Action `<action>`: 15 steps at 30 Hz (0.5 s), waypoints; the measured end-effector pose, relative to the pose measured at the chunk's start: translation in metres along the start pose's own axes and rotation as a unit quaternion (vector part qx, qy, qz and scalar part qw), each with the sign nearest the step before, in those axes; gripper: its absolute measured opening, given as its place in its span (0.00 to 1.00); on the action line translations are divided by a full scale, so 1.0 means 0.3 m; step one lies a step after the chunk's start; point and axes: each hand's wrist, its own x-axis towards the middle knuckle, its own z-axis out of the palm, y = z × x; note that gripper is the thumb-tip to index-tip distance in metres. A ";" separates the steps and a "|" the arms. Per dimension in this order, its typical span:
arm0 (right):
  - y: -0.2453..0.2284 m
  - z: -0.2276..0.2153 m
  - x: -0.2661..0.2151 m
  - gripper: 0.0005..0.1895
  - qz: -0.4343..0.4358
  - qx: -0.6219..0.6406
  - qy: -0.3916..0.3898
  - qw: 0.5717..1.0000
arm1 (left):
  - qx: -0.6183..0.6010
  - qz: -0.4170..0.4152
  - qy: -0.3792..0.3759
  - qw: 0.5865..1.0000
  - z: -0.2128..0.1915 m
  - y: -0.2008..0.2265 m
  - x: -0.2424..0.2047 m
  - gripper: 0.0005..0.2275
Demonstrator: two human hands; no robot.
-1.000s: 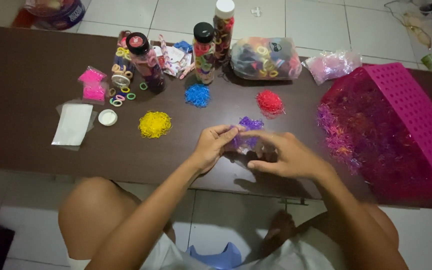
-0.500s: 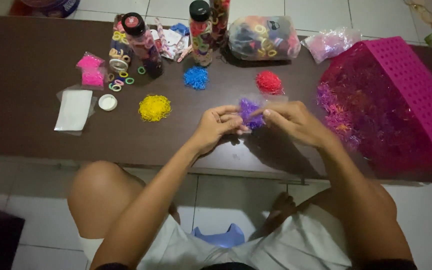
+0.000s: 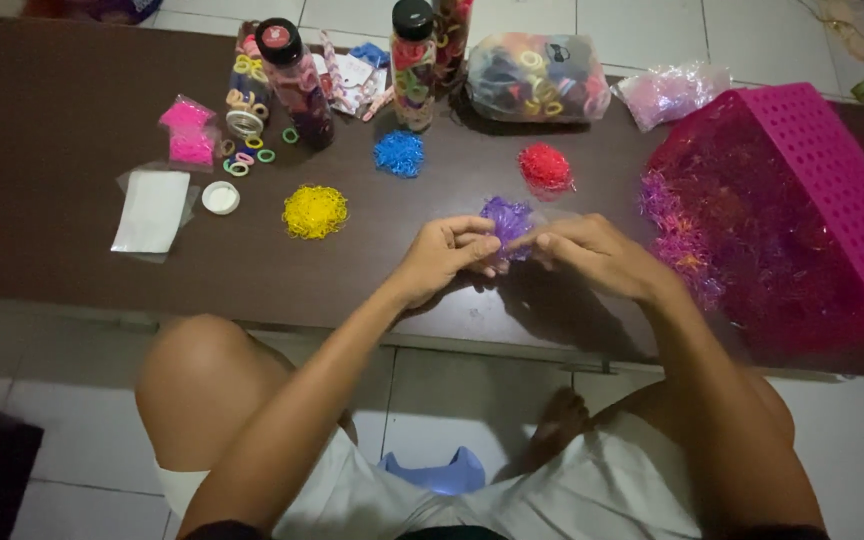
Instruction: The person is sorting small purple rubber bands and placing them into a small plastic bag on a workshop table.
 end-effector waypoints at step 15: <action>0.007 0.023 0.008 0.18 -0.042 -0.025 0.050 0.998 | -0.001 0.006 0.002 1.000 -0.002 -0.019 0.013 0.15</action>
